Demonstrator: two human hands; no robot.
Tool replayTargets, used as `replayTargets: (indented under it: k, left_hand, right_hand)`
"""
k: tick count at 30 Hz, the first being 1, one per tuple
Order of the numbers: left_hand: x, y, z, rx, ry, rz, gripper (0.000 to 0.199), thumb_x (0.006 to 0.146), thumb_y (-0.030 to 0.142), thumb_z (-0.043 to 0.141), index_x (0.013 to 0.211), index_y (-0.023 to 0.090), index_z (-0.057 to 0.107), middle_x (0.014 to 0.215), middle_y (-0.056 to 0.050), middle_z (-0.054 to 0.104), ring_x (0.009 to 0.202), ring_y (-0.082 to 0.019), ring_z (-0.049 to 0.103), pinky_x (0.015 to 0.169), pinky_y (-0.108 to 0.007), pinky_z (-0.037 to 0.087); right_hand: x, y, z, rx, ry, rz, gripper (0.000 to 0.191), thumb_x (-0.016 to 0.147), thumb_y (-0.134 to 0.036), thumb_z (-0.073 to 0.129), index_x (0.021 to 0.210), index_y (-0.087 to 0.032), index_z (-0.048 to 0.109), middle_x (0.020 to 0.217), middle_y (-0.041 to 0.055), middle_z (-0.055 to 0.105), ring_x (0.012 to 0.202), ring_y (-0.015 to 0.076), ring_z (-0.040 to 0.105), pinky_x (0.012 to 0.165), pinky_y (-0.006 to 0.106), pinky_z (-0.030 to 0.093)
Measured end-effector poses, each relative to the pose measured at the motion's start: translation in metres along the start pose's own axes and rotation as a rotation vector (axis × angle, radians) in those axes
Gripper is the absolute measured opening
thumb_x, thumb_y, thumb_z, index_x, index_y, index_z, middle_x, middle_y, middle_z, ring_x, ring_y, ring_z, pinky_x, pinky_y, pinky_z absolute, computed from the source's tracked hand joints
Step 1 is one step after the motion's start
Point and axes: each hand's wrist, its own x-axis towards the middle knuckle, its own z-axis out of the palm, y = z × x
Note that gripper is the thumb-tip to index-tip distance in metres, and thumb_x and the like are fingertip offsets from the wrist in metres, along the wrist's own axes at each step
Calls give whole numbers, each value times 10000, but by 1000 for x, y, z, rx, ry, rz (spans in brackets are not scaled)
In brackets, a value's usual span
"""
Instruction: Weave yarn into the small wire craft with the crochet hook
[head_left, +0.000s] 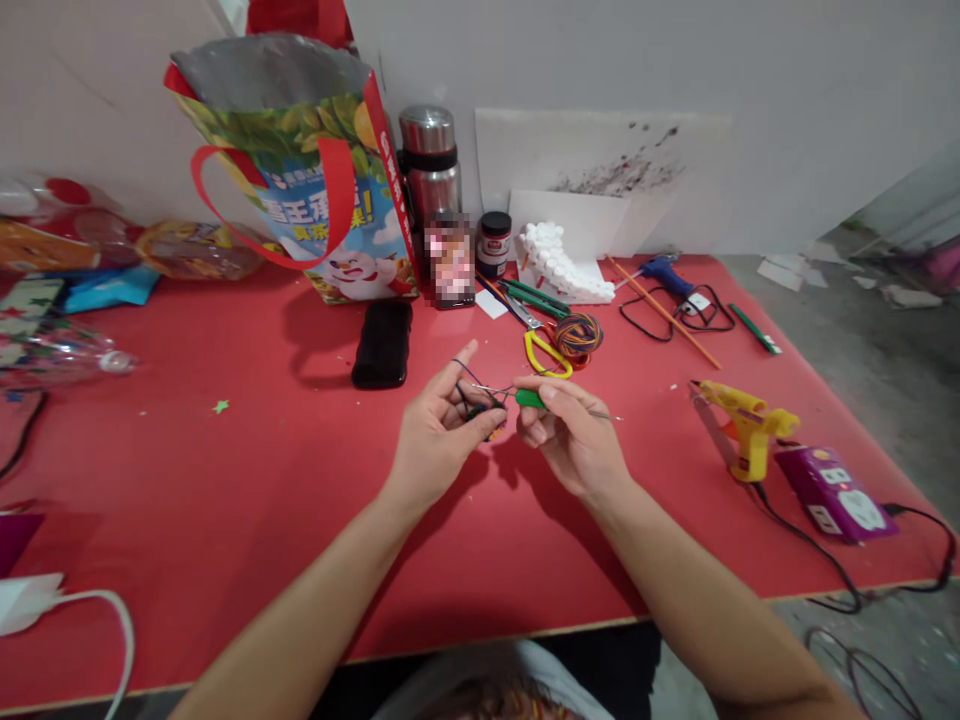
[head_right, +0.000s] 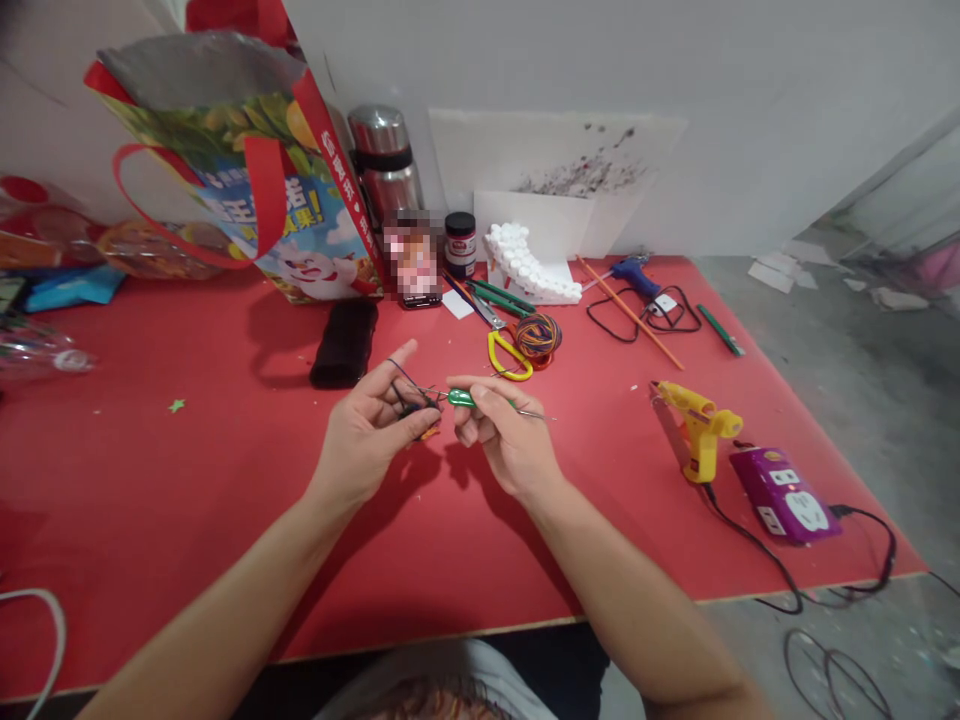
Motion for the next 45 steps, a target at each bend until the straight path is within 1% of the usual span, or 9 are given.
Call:
replayTargets:
  k: [4, 9, 15, 19, 22, 28, 32, 37, 45]
  left_hand:
    - [-2, 1, 1, 3, -13, 13, 815, 777, 120, 869, 1537, 204, 585, 825, 38, 629, 786, -84, 636, 727, -151, 560]
    - [-1, 2, -1, -1, -13, 0, 944, 794, 127, 856, 1638, 223, 446, 828, 36, 642, 756, -93, 647, 707, -168, 574]
    - [2, 3, -4, 26, -16, 15, 1061, 795, 173, 874, 1697, 255, 321, 832, 22, 659, 749, -124, 671, 689, -208, 591]
    - [2, 4, -4, 23, -20, 38, 1136, 786, 146, 876, 1721, 268, 243, 821, 24, 678, 752, -127, 696, 695, -203, 594]
    - [3, 3, -5, -30, -34, 9, 1186, 769, 123, 879, 1728, 296, 204, 807, 40, 682, 728, -114, 695, 685, -193, 591]
    - [8, -2, -9, -120, 11, -39, 1195, 727, 129, 901, 1714, 332, 259, 805, 46, 674, 715, -112, 687, 671, -198, 593]
    - [7, -5, -8, -112, 53, -37, 1126, 715, 135, 909, 1678, 331, 362, 832, 39, 662, 754, -115, 691, 719, -210, 603]
    - [5, -5, -5, -65, 58, -35, 1088, 725, 133, 894, 1670, 287, 377, 857, 26, 673, 791, -121, 691, 739, -218, 603]
    - [3, -3, -4, -56, 30, -19, 1068, 721, 147, 899, 1656, 262, 398, 837, 36, 670, 799, -119, 683, 769, -212, 600]
  right_hand:
    - [-1, 0, -1, -13, -13, 1, 185, 877, -305, 759, 978, -194, 868, 661, 16, 731, 498, 86, 538, 523, 251, 441]
    - [-1, 2, -2, -10, -35, 15, 185, 883, -302, 761, 985, -194, 871, 675, 14, 733, 501, 77, 553, 527, 240, 436]
    - [0, 2, -1, 2, -56, 56, 189, 865, -327, 780, 968, -198, 873, 658, 9, 727, 487, 78, 546, 527, 245, 434]
    - [1, 2, 0, -5, -83, 62, 191, 866, -333, 784, 973, -202, 872, 667, 10, 733, 483, 78, 542, 522, 247, 429]
    - [0, 5, -1, -17, -85, 47, 188, 872, -338, 786, 977, -205, 869, 669, 7, 731, 489, 82, 537, 526, 255, 440]
    - [-3, 14, 2, 3, -104, -30, 222, 916, -357, 772, 1079, -230, 851, 749, 12, 741, 608, 107, 622, 602, 258, 503]
    - [-3, 15, 7, 84, -64, 30, 229, 887, -356, 788, 1059, -217, 847, 743, 5, 705, 602, 101, 573, 595, 255, 507]
    - [-1, 15, 9, 196, -21, 147, 230, 841, -330, 813, 1021, -191, 844, 710, -1, 670, 578, 90, 509, 565, 241, 492]
    - [-3, 11, 10, 219, -11, 139, 186, 857, -292, 766, 992, -188, 841, 712, 5, 665, 575, 94, 470, 571, 256, 483]
